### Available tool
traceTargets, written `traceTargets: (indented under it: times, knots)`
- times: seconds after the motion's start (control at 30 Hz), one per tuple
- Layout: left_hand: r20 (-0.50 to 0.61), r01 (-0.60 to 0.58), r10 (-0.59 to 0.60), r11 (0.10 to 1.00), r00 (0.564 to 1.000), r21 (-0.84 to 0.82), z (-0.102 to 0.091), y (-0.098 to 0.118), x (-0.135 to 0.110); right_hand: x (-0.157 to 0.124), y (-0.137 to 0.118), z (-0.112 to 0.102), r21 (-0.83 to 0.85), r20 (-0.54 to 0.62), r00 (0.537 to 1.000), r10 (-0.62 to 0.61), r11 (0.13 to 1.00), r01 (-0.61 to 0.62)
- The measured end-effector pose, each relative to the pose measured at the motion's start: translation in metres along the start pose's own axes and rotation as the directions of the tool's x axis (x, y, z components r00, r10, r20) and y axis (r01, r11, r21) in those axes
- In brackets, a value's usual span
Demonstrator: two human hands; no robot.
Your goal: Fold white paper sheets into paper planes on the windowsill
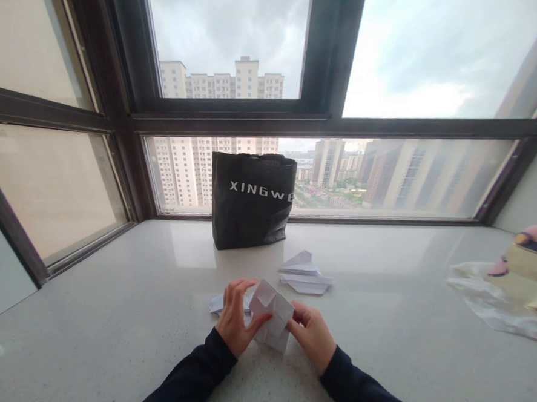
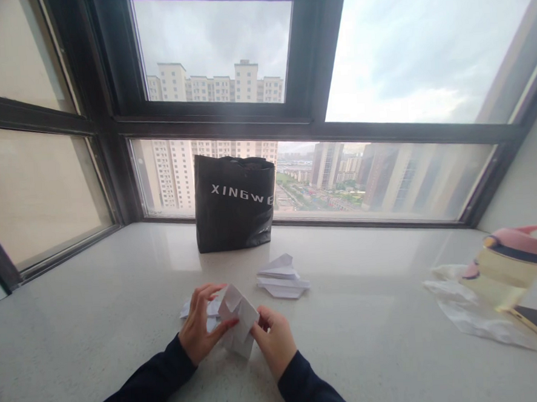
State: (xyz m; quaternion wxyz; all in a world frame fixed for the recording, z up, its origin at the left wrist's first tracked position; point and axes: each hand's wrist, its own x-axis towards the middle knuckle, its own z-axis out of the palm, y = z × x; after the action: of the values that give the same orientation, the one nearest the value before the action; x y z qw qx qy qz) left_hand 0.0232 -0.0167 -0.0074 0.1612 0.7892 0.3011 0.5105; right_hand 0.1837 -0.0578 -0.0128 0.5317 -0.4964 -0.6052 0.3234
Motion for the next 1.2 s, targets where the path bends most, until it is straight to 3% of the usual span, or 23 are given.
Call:
traceTargets:
  times: [0.1, 0.2, 0.43, 0.6, 0.83, 0.97, 1.2]
  knots:
    - [0.117, 0.159, -0.141, 0.974, 0.983, -0.162, 0.002, -0.004, 0.001, -0.001, 0.0, -0.001, -0.141, -0.018, 0.999, -0.031, 0.99, 0.029]
    - [0.276, 0.289, -0.213, 0.917, 0.937, -0.273, 0.003, -0.004, 0.0, -0.002, -0.003, -0.002, -0.226, -0.032, 0.998, -0.047, 0.973, 0.038]
    - [0.32, 0.409, -0.316, 0.866, 0.893, -0.288, 0.002, 0.005, 0.002, -0.002, -0.008, -0.004, -0.251, -0.07, 0.991, -0.112, 0.964, 0.091]
    - [0.267, 0.378, -0.32, 0.903, 0.909, -0.205, 0.001, 0.005, 0.002, -0.004, -0.01, -0.003, -0.098, -0.115, 0.985, -0.13, 0.988, 0.119]
    - [0.328, 0.285, -0.234, 0.951, 0.915, -0.118, 0.003, 0.001, 0.0, -0.008, -0.015, -0.002, -0.253, -0.105, 0.946, -0.306, 0.928, 0.272]
    - [0.374, 0.24, -0.184, 0.964, 0.909, -0.11, 0.002, 0.0, 0.0, -0.006, -0.011, -0.004, -0.334, -0.118, 0.939, -0.324, 0.903, 0.27]
    - [0.346, 0.188, -0.125, 0.97, 0.93, -0.155, -0.002, 0.008, -0.004, -0.003, -0.006, -0.006, -0.377, -0.057, 0.944, -0.325, 0.882, 0.281]
